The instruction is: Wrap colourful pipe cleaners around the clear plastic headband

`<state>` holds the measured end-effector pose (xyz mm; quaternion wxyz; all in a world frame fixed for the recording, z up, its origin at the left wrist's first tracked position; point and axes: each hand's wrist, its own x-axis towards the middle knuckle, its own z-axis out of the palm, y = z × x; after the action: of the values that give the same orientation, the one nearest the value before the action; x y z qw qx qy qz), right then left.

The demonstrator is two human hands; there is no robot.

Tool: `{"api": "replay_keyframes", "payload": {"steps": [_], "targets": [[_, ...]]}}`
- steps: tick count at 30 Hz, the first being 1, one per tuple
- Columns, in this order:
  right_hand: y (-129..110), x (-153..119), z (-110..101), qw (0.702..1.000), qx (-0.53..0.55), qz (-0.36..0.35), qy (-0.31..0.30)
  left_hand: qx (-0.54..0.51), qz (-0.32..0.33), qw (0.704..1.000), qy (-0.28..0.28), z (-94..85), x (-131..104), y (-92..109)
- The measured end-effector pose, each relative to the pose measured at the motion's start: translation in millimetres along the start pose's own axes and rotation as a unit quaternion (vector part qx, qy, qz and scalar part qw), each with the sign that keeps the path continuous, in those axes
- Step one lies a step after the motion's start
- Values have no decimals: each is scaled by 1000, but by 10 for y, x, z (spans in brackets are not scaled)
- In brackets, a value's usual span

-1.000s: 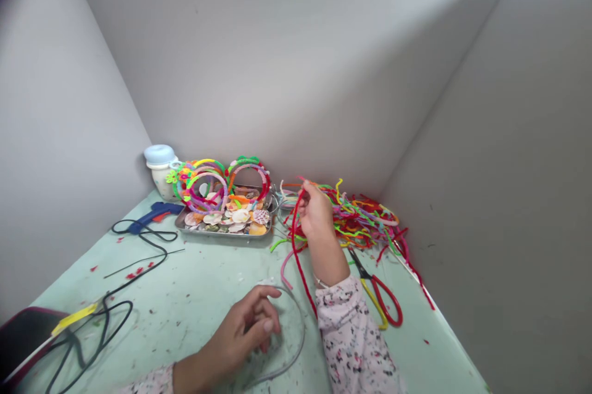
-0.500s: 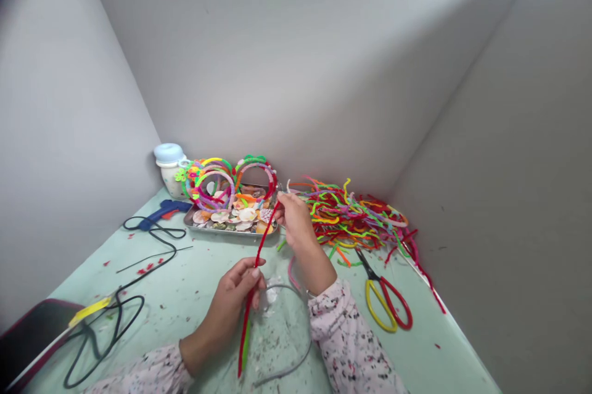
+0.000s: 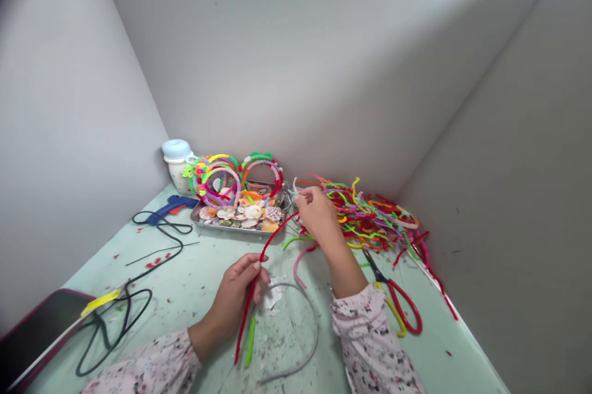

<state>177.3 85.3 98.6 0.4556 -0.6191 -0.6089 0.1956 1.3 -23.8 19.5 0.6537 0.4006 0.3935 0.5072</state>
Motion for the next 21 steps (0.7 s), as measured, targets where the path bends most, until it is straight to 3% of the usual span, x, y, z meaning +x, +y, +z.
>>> {"api": "replay_keyframes", "payload": {"steps": [2,5,8,9,13,21], "targets": [[-96,-51,-67,998,-47,-26,-21,-12,1,1000,12,-8,18,-1],[-260,-182,-104,973,-76,-71,-207,-16,0,1000,18,-16,30,-5],[-369,-317,-40,906,-90,-107,-400,-15,4,1000,22,-17,29,-9],[-386,-351,-2,887,-102,-115,-435,-13,4,1000,24,-17,28,-9],[-375,-407,149,858,-168,-152,-462,-3,-3,1000,25,-14,28,1],[-314,-394,211,862,-198,-147,-442,-2,-6,1000,18,9,24,5]]}}
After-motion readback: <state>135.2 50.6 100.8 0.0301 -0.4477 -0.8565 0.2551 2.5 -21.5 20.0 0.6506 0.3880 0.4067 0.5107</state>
